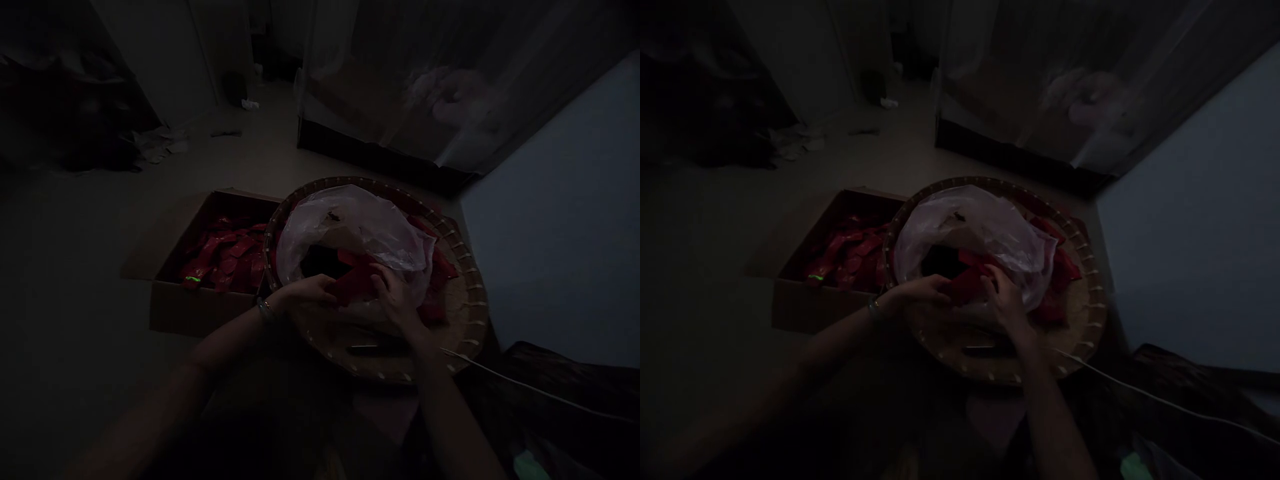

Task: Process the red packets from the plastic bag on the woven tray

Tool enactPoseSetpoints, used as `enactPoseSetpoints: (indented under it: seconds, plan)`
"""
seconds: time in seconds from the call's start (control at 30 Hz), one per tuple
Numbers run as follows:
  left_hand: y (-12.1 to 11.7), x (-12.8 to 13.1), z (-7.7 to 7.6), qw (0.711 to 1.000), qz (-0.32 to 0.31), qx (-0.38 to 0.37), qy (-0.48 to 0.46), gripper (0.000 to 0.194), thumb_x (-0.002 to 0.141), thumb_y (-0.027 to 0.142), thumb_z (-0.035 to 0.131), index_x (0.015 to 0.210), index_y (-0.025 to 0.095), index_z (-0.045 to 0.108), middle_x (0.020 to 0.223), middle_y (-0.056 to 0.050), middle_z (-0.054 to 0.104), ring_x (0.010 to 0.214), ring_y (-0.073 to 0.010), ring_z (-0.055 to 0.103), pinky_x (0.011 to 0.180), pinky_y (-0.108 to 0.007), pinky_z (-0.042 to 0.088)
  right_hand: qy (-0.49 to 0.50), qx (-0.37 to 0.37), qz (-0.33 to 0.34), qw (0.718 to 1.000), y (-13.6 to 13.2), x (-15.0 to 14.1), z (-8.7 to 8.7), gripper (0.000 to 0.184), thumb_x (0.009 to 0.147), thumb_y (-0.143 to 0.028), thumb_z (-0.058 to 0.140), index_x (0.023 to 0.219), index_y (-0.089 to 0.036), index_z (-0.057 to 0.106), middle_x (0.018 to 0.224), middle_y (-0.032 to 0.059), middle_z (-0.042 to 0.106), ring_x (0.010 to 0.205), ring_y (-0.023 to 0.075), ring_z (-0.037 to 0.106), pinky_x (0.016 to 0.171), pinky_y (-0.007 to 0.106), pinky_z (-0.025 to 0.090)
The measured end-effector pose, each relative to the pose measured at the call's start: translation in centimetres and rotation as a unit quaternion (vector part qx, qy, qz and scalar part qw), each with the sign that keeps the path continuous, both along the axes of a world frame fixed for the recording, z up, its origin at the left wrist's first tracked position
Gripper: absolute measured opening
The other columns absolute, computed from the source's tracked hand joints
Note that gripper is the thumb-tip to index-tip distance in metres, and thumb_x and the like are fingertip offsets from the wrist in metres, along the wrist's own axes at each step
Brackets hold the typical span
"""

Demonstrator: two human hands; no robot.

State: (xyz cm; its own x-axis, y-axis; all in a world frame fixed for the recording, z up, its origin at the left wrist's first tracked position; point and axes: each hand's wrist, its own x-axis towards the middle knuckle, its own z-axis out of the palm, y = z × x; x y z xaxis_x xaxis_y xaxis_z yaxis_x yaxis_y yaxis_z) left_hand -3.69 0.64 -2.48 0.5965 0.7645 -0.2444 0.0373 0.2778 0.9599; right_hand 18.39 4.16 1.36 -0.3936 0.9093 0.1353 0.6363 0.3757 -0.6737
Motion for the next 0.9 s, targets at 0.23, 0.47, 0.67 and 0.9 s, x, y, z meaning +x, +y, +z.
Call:
enactPoseSetpoints:
  seconds: [0.23, 0.47, 0.67, 0.9]
  plan:
    - [-0.4, 0.3, -0.4, 0.999, -0.033, 0.003, -0.007, 0.02, 0.069, 0.012, 0.067, 0.088, 0.011, 0.069, 0.082, -0.004, 0.071, 0.072, -0.0128, 0.064, 0.067, -0.02, 0.048, -0.002, 0.088, -0.029, 0.996, 0.7, -3.1, -0.1, 0.039, 0.085, -0.052, 0.045, 0.066, -0.021, 0.06, 0.062, 0.0025, 0.06, 0.058, 0.0154, 0.053, 0.062, 0.027, 0.043]
    - [-0.5, -1.2, 0.5, 0.972, 0.148, -0.07, -0.167, 0.039, 0.066, 0.026, 0.075, 0.1, 0.011, 0.063, 0.091, -0.009, 0.071, 0.078, -0.0179, 0.067, 0.07, -0.026, 0.051, 0.163, -0.168, -0.064, 0.97, 2.6, -1.2, -1.8, 0.061, 0.084, -0.066, 0.028, 0.1, -0.017, 0.06, 0.062, 0.0009, 0.057, 0.053, 0.0143, 0.056, 0.046, 0.024, 0.043]
    - [0.9, -3.1, 1.3, 0.851, 0.408, -0.04, -0.329, 0.047, 0.071, 0.023, 0.071, 0.114, 0.021, 0.053, 0.111, -0.006, 0.066, 0.096, -0.0161, 0.065, 0.08, -0.022, 0.05, 0.039, -0.051, -0.007, 0.998, 4.2, -2.2, -4.8, 0.043, 0.086, -0.05, 0.042, 0.103, -0.015, 0.061, 0.094, 0.0102, 0.066, 0.084, 0.0213, 0.062, 0.075, 0.035, 0.05]
    - [1.1, -0.5, 0.1, 0.907, 0.342, -0.143, -0.203, 0.036, 0.071, 0.015, 0.072, 0.102, 0.011, 0.055, 0.095, -0.014, 0.069, 0.08, -0.0184, 0.069, 0.083, -0.033, 0.051, -0.175, 0.073, 0.076, 0.979, 7.0, -5.3, -7.3, 0.028, 0.083, -0.022, 0.054, 0.107, -0.014, 0.065, 0.104, 0.0123, 0.067, 0.097, 0.0248, 0.057, 0.089, 0.038, 0.04]
